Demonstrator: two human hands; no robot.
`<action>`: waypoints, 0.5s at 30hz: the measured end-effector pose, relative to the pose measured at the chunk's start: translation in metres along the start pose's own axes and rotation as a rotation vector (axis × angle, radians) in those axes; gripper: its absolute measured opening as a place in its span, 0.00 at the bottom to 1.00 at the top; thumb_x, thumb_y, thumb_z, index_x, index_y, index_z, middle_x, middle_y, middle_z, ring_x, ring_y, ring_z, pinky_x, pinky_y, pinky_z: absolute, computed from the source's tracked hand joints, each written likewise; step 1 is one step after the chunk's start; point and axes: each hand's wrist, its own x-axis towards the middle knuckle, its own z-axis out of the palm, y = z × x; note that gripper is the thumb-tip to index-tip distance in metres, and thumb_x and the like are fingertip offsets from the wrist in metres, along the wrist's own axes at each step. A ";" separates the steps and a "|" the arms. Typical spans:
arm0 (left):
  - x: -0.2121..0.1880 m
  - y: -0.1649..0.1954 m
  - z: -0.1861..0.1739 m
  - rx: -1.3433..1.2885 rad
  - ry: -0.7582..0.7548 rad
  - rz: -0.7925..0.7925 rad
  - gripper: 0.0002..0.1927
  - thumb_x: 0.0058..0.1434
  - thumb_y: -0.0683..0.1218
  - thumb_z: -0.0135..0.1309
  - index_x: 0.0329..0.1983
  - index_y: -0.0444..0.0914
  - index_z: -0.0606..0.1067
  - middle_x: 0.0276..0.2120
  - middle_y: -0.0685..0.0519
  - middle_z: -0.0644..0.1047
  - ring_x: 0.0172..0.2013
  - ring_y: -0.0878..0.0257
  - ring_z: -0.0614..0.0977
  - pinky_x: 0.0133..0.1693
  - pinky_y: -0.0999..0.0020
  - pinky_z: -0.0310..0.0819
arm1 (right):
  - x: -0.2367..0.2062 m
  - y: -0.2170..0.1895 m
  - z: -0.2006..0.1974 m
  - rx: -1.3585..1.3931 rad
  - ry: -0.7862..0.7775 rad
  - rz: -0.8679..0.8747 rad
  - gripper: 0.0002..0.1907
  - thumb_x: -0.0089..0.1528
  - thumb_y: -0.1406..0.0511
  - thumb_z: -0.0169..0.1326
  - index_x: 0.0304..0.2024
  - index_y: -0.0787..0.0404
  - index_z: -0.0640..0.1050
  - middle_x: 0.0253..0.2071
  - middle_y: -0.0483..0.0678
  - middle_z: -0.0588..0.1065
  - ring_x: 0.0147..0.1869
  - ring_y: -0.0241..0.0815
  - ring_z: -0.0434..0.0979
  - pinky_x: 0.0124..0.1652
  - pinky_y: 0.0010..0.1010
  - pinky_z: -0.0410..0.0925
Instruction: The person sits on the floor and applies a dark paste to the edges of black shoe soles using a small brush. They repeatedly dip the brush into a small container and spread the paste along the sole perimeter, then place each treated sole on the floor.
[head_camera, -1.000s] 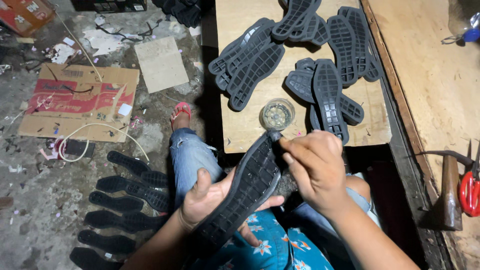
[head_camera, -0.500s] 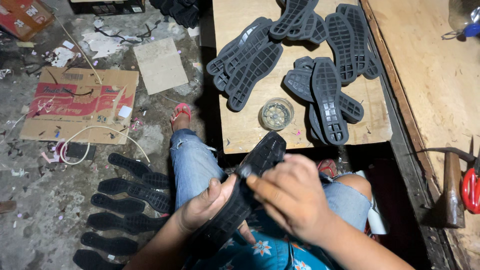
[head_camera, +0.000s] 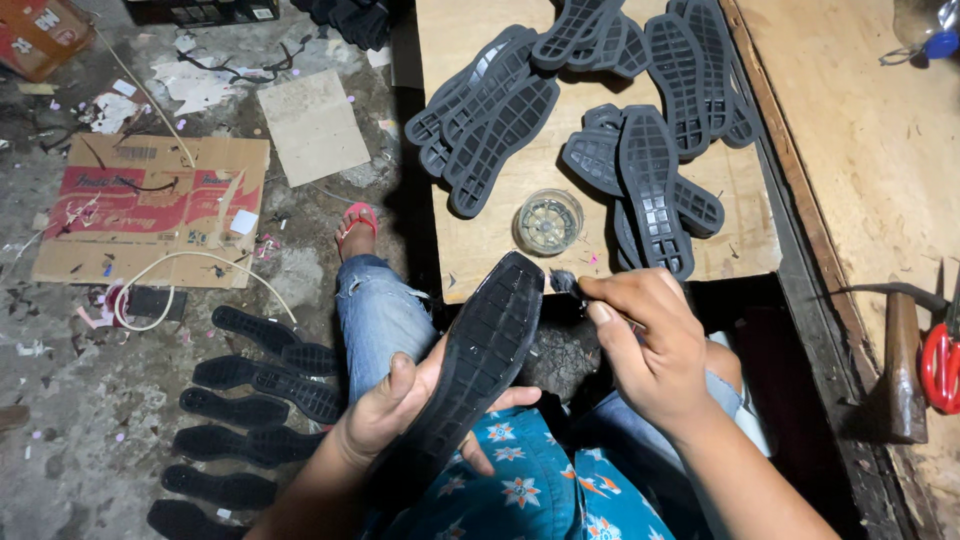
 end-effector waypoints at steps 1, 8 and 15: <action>0.000 0.000 -0.001 -0.002 -0.002 -0.007 0.57 0.66 0.73 0.45 0.82 0.45 0.28 0.75 0.41 0.51 0.76 0.29 0.51 0.47 0.47 0.82 | 0.000 -0.002 0.000 0.044 0.008 -0.010 0.10 0.64 0.71 0.56 0.49 0.64 0.79 0.44 0.50 0.78 0.48 0.46 0.77 0.49 0.34 0.68; -0.004 -0.004 0.002 -0.033 -0.034 0.016 0.57 0.69 0.73 0.45 0.84 0.40 0.32 0.75 0.39 0.54 0.76 0.27 0.52 0.47 0.49 0.81 | -0.001 -0.002 -0.002 0.046 -0.142 -0.071 0.10 0.62 0.70 0.56 0.46 0.65 0.80 0.39 0.50 0.78 0.45 0.46 0.76 0.47 0.35 0.66; -0.005 -0.004 -0.002 -0.069 -0.024 0.002 0.57 0.65 0.75 0.43 0.82 0.42 0.31 0.75 0.40 0.53 0.76 0.31 0.52 0.48 0.47 0.82 | 0.003 -0.010 -0.015 0.078 -0.205 -0.095 0.09 0.60 0.70 0.55 0.43 0.65 0.81 0.36 0.49 0.77 0.43 0.45 0.75 0.46 0.35 0.66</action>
